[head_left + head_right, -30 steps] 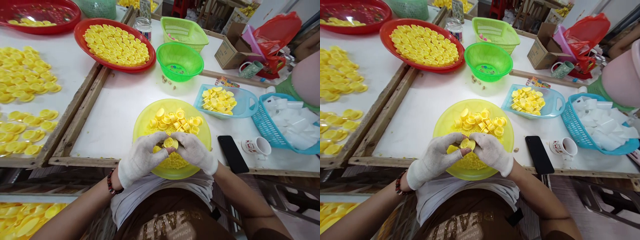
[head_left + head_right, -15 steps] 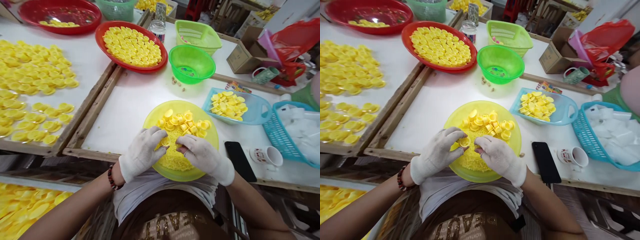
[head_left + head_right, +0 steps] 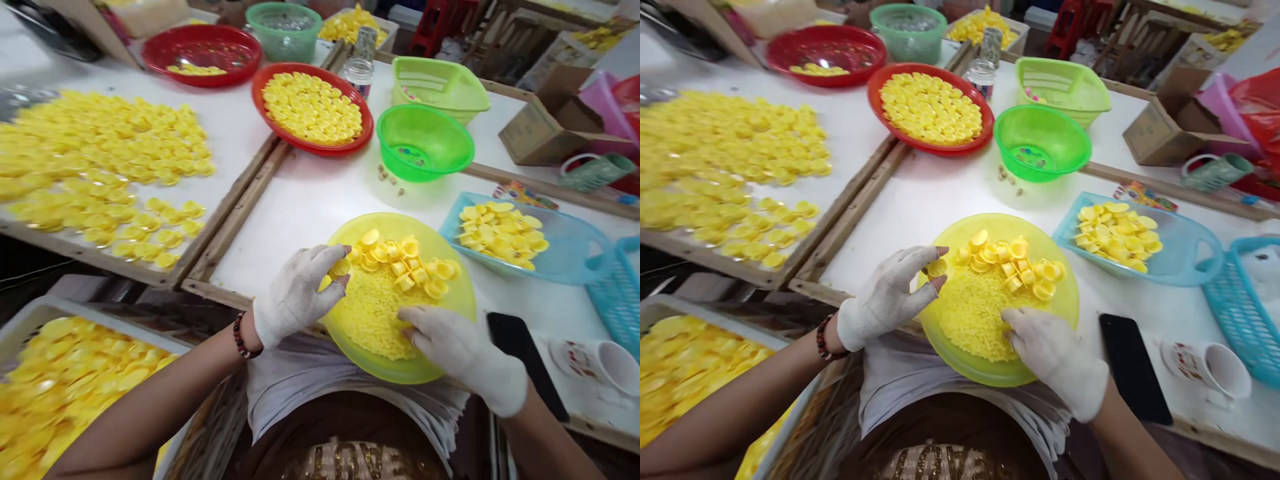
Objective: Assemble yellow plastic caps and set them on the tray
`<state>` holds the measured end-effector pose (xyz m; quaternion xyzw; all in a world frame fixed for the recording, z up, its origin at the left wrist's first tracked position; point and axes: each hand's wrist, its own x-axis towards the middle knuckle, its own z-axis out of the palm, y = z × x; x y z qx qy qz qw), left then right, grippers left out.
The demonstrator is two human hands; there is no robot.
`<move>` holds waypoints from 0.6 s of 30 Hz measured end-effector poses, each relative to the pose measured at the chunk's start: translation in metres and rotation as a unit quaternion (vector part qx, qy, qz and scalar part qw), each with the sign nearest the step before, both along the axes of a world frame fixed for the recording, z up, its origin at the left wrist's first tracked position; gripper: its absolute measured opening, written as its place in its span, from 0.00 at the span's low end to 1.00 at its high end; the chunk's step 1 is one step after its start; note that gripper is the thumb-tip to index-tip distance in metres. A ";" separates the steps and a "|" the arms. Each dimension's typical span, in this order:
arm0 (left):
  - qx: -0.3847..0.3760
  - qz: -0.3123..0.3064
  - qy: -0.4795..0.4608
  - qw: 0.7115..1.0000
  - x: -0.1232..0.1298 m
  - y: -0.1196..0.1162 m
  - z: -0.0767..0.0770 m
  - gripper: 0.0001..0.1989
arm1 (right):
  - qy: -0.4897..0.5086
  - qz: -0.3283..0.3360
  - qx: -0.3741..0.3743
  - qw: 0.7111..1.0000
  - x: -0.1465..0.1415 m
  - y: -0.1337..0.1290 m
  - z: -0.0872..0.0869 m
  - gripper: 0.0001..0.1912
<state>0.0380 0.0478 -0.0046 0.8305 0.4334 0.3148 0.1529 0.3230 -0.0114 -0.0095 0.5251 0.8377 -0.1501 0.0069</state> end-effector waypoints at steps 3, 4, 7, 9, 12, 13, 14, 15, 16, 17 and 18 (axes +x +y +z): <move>0.038 0.095 0.036 0.994 -0.036 0.012 0.007 0.14 | -0.023 0.021 -0.009 0.999 0.004 -0.001 -0.009 0.07; 0.040 0.125 0.038 0.991 -0.047 0.014 0.010 0.15 | -0.007 0.025 -0.004 1.000 0.003 0.000 -0.008 0.08; 0.034 0.153 0.019 0.987 -0.065 0.013 0.017 0.19 | 0.082 0.016 0.024 0.996 -0.010 0.010 0.006 0.08; 0.027 0.122 0.008 0.992 -0.060 0.008 0.019 0.16 | 0.164 -0.003 0.037 0.986 -0.024 0.018 0.018 0.08; 0.011 0.043 -0.024 0.999 -0.036 -0.002 0.015 0.13 | 0.267 -0.038 0.022 0.963 -0.050 0.032 0.032 0.08; 0.011 0.017 -0.034 0.999 -0.026 -0.005 0.013 0.13 | 0.292 -0.049 0.003 0.955 -0.058 0.036 0.034 0.09; 0.016 -0.006 -0.040 0.999 -0.015 -0.008 0.011 0.13 | 0.310 -0.058 -0.021 0.949 -0.065 0.040 0.036 0.11; 0.023 -0.024 -0.038 0.999 -0.005 -0.010 0.009 0.12 | 0.321 -0.066 -0.047 0.943 -0.070 0.044 0.036 0.13; 0.034 -0.038 -0.030 0.998 0.004 -0.011 0.008 0.10 | 0.328 -0.070 -0.074 0.939 -0.073 0.047 0.035 0.15; 0.046 -0.048 -0.017 0.998 0.011 -0.012 0.006 0.08 | 0.331 -0.071 -0.097 0.936 -0.074 0.050 0.034 0.16; 0.057 -0.057 -0.001 0.997 0.017 -0.013 0.005 0.06 | 0.331 -0.069 -0.117 0.934 -0.072 0.052 0.032 0.15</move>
